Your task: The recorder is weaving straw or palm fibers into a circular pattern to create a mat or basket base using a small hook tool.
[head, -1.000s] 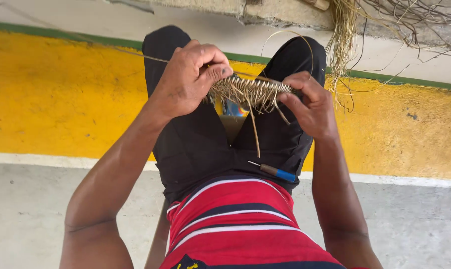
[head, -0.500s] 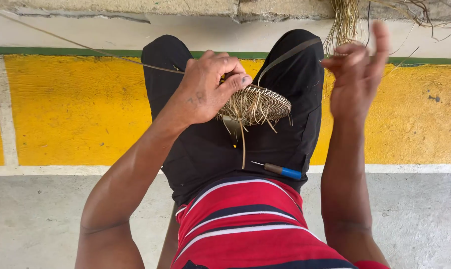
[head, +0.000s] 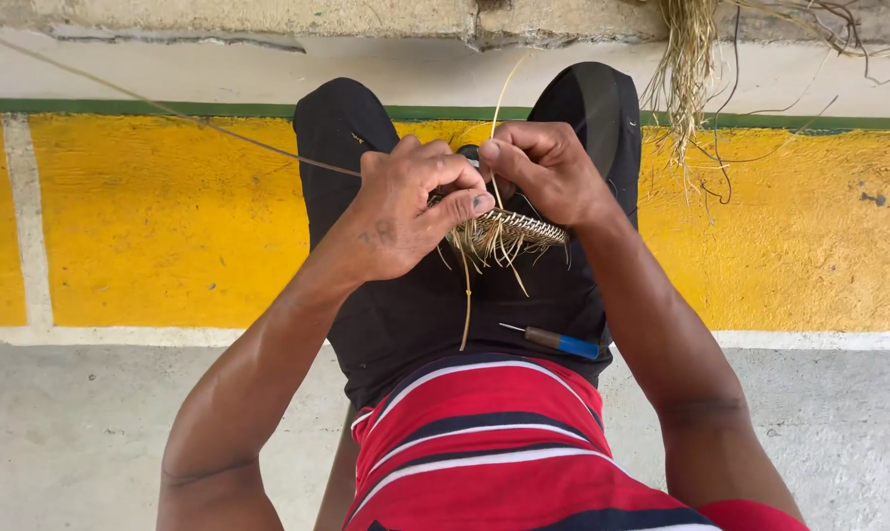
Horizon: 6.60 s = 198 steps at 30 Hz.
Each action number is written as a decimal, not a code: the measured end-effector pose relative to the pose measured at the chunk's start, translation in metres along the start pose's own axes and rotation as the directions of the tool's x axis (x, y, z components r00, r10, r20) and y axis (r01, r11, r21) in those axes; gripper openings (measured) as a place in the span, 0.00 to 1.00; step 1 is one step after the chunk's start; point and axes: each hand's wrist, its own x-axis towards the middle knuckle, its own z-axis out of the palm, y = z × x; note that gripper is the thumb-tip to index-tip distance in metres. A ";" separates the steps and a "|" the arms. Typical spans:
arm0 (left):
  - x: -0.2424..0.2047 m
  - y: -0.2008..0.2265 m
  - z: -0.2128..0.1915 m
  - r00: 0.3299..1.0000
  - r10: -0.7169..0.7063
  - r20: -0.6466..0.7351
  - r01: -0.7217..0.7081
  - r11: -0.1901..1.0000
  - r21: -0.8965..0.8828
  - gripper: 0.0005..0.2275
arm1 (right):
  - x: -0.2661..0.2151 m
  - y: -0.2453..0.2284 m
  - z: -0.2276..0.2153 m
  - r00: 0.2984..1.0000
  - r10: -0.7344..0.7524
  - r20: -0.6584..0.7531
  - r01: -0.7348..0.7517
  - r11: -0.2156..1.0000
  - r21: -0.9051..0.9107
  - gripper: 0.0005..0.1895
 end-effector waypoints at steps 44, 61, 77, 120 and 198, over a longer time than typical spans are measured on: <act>-0.021 0.019 0.014 1.000 -0.012 -0.004 0.012 0.995 0.102 0.06 | -0.092 -0.045 0.042 0.892 -0.150 -0.426 0.258 0.944 0.207 0.10; -0.021 0.017 0.014 0.999 -0.027 0.020 0.025 0.994 0.102 0.07 | -0.085 -0.059 0.048 0.889 -0.322 -0.325 0.172 0.894 -0.414 0.11; 0.005 0.006 0.020 0.998 0.025 -0.062 -0.019 0.996 0.086 0.06 | -0.018 -0.002 -0.028 0.968 0.099 0.229 -0.116 0.991 0.061 0.11; 0.005 0.001 0.004 0.996 -0.037 0.081 0.042 0.998 -0.056 0.10 | -0.028 -0.064 -0.063 0.795 -0.506 -0.335 0.554 0.830 0.060 0.06; 0.044 -0.014 -0.003 0.986 -0.050 0.159 0.039 0.997 0.072 0.07 | -0.049 -0.069 -0.019 0.789 -0.561 -0.250 0.611 0.762 0.216 0.08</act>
